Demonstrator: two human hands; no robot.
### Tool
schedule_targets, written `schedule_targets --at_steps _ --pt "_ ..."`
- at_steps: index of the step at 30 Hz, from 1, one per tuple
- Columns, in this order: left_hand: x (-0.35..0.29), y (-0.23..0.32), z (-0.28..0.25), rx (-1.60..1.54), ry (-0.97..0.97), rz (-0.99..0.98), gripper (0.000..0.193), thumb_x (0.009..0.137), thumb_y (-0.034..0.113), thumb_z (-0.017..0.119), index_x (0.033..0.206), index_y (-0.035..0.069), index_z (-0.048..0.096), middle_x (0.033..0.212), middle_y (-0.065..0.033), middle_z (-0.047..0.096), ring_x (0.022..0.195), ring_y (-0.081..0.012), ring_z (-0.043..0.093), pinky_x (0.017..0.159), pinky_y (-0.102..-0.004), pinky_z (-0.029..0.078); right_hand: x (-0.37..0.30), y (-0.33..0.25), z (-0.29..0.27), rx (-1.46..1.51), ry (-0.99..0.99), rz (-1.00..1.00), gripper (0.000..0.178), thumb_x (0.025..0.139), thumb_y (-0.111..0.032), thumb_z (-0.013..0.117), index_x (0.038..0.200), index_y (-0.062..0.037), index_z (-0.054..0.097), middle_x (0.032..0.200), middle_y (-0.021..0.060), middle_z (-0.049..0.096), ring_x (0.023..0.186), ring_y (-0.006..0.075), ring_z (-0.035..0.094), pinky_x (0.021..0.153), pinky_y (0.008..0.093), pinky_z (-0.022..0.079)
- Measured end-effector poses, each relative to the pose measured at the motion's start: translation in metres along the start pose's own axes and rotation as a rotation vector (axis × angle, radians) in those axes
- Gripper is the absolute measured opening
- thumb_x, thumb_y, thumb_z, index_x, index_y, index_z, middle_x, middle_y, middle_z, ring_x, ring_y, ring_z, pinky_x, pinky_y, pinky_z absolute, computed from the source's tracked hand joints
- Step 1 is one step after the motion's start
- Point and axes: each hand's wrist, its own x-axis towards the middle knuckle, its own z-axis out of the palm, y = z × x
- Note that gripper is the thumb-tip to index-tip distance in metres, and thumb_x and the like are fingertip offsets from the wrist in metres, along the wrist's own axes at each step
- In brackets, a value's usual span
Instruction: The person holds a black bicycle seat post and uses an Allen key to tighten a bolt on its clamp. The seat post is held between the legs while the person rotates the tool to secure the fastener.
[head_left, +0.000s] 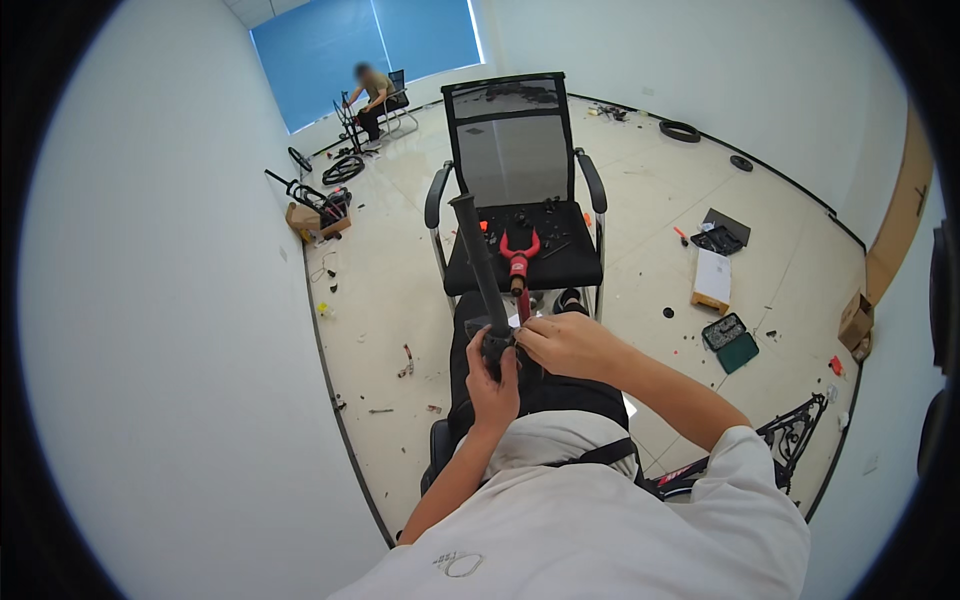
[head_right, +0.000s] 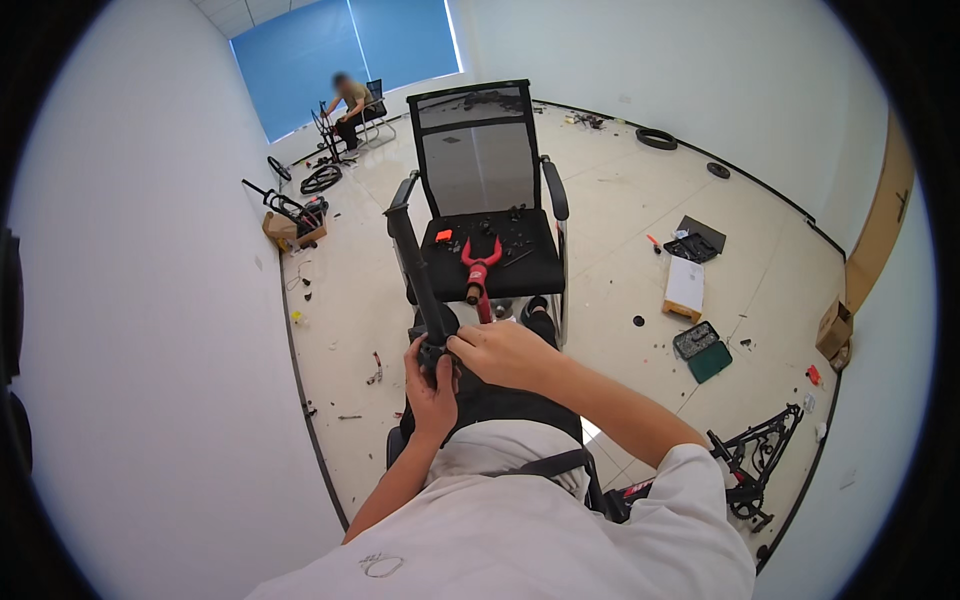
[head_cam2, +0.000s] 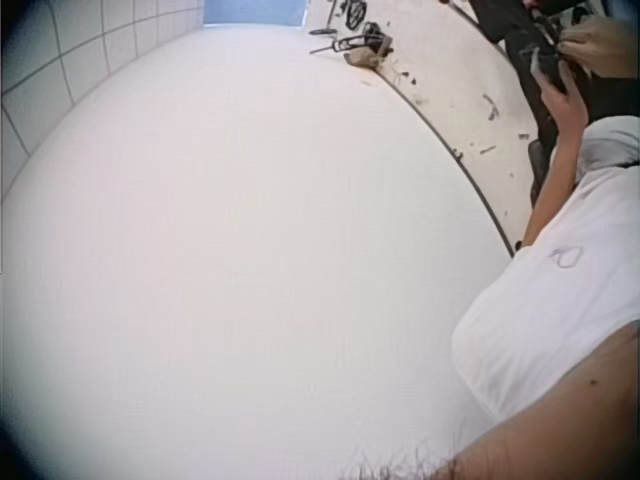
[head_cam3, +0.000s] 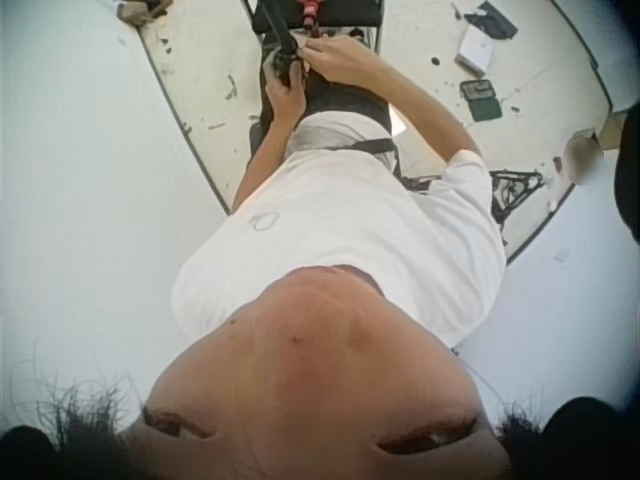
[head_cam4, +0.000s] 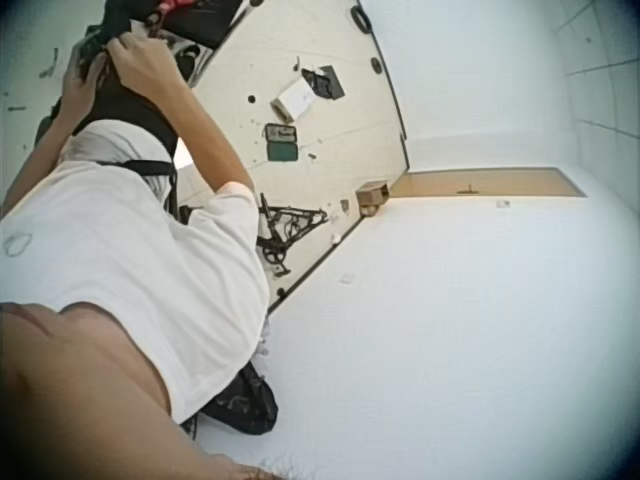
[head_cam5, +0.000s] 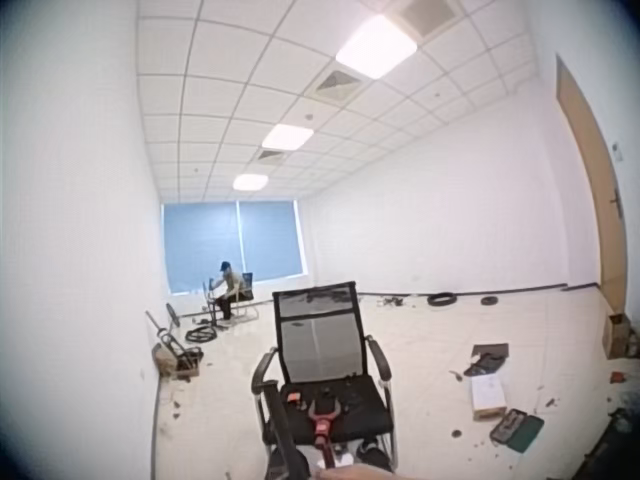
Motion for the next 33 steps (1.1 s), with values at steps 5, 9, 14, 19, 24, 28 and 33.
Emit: schedule_targets --at_steps 5,9,14,19,24,28,33 --pt "0.0 0.006 -0.002 -0.042 -0.016 -0.018 0.037 0.1 0.012 0.052 0.134 0.006 0.037 0.078 -0.0013 0.056 0.059 -0.0039 0.048 0.05 -0.0175 0.037 -0.005 -0.005 0.015 0.017 0.053 0.068 0.019 0.08 -0.011 0.069 0.092 -0.0004 0.059 0.078 0.007 0.06 0.068 0.0219 0.066 0.055 0.0334 0.052" --pt "0.002 0.007 -0.005 -0.051 0.009 -0.047 0.039 0.1 0.013 0.053 0.134 0.005 0.038 0.077 -0.0014 0.057 0.059 -0.0041 0.049 0.05 -0.0181 0.037 -0.004 0.001 0.03 0.007 0.116 0.043 0.027 0.084 -0.016 0.065 0.104 0.0003 0.058 0.077 0.0078 0.059 0.066 0.0233 0.066 0.052 0.0347 0.051" --pt "0.004 0.0 -0.005 -0.069 0.033 -0.052 0.04 0.099 0.016 0.056 0.134 0.004 0.04 0.075 -0.0016 0.058 0.058 -0.0041 0.05 0.05 -0.0186 0.038 -0.002 0.001 0.039 -0.029 0.13 0.1 0.022 0.083 -0.015 0.066 0.098 -0.0003 0.059 0.078 0.0067 0.059 0.068 0.0221 0.066 0.051 0.0336 0.05" --pt "0.006 0.001 -0.004 -0.032 0.006 -0.047 0.036 0.101 0.016 0.051 0.134 0.007 0.037 0.075 -0.0003 0.055 0.057 -0.0028 0.047 0.048 -0.0175 0.035 -0.005 0.008 0.045 -0.048 0.085 0.097 0.025 0.082 -0.014 0.06 0.104 -0.0019 0.058 0.08 0.0074 0.06 0.067 0.0238 0.066 0.053 0.0351 0.051" --pt "0.007 0.0 -0.003 -0.037 0.017 -0.054 0.036 0.101 0.017 0.051 0.133 0.007 0.038 0.077 0.0003 0.054 0.057 -0.0024 0.046 0.047 -0.0171 0.035 -0.004 0.015 0.05 -0.073 0.115 0.05 0.021 0.081 -0.013 0.06 0.099 -0.0041 0.059 0.078 0.0063 0.06 0.066 0.0224 0.065 0.051 0.0348 0.05" --pt "0.008 -0.001 -0.001 -0.068 0.012 -0.045 0.036 0.101 0.015 0.051 0.133 0.007 0.038 0.078 0.0018 0.052 0.057 -0.0023 0.045 0.047 -0.0172 0.035 -0.001 0.009 0.049 -0.021 0.226 0.112 0.013 0.082 -0.015 0.065 0.083 -0.0057 0.057 0.066 0.0049 0.054 0.055 0.0214 0.059 0.047 0.0336 0.045" --pt "0.004 0.001 -0.004 -0.064 -0.014 -0.039 0.034 0.101 0.013 0.05 0.133 0.007 0.038 0.078 0.0017 0.052 0.056 -0.0022 0.043 0.048 -0.0178 0.034 0.001 -0.008 0.041 0.045 0.246 0.253 0.018 0.087 -0.017 0.066 0.081 -0.0038 0.056 0.063 0.0081 0.054 0.05 0.0257 0.056 0.045 0.0354 0.043"
